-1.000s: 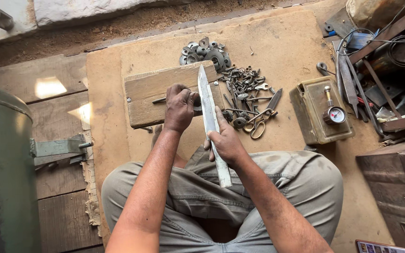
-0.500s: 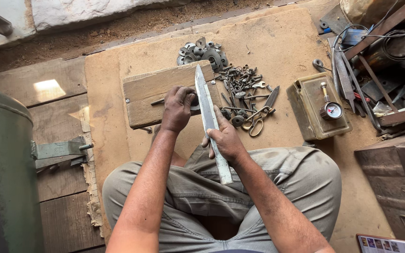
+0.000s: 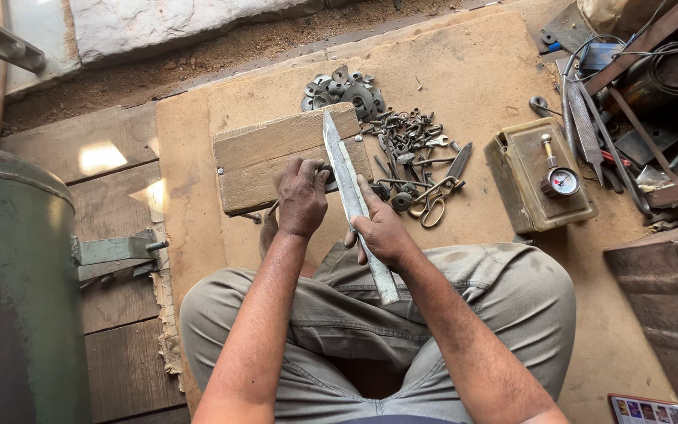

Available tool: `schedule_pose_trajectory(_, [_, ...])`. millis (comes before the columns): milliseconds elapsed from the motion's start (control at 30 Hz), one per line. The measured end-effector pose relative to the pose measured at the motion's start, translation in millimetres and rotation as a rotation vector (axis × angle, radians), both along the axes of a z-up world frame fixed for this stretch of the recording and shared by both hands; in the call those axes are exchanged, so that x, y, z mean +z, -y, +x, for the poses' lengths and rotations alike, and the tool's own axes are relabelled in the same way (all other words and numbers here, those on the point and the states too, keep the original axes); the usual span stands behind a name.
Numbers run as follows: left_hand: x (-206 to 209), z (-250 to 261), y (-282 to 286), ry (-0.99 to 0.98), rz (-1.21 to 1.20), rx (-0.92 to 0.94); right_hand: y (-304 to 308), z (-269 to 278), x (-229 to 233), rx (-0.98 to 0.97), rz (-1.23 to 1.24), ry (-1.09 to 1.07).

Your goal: The person sits on the floor and uses the edge of a large blade to scrape residue off small metal mechanical parts, picking them up from a pile and placing them back down after scraping.

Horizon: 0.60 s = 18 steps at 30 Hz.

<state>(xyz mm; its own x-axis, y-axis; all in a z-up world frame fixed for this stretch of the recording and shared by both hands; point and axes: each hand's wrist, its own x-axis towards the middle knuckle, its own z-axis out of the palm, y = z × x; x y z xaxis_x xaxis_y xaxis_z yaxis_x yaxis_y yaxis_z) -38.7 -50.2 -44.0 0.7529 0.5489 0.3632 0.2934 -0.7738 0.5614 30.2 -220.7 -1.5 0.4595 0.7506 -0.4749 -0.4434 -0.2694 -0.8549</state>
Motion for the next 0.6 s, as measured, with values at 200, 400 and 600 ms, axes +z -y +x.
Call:
schedule_pose_trajectory(200, [-5,-1,-2,0.094,-0.137,0.019,4,0,11,0.050,-0.019,0.052])
schedule_pose_trajectory(400, [-12,-8,12,0.156,-0.064,0.130,3,2,15,0.175,-0.094,0.328])
schedule_pose_trajectory(600, [-13,-9,15,0.155,-0.119,0.126,-1,-2,40,0.212,-0.243,0.291])
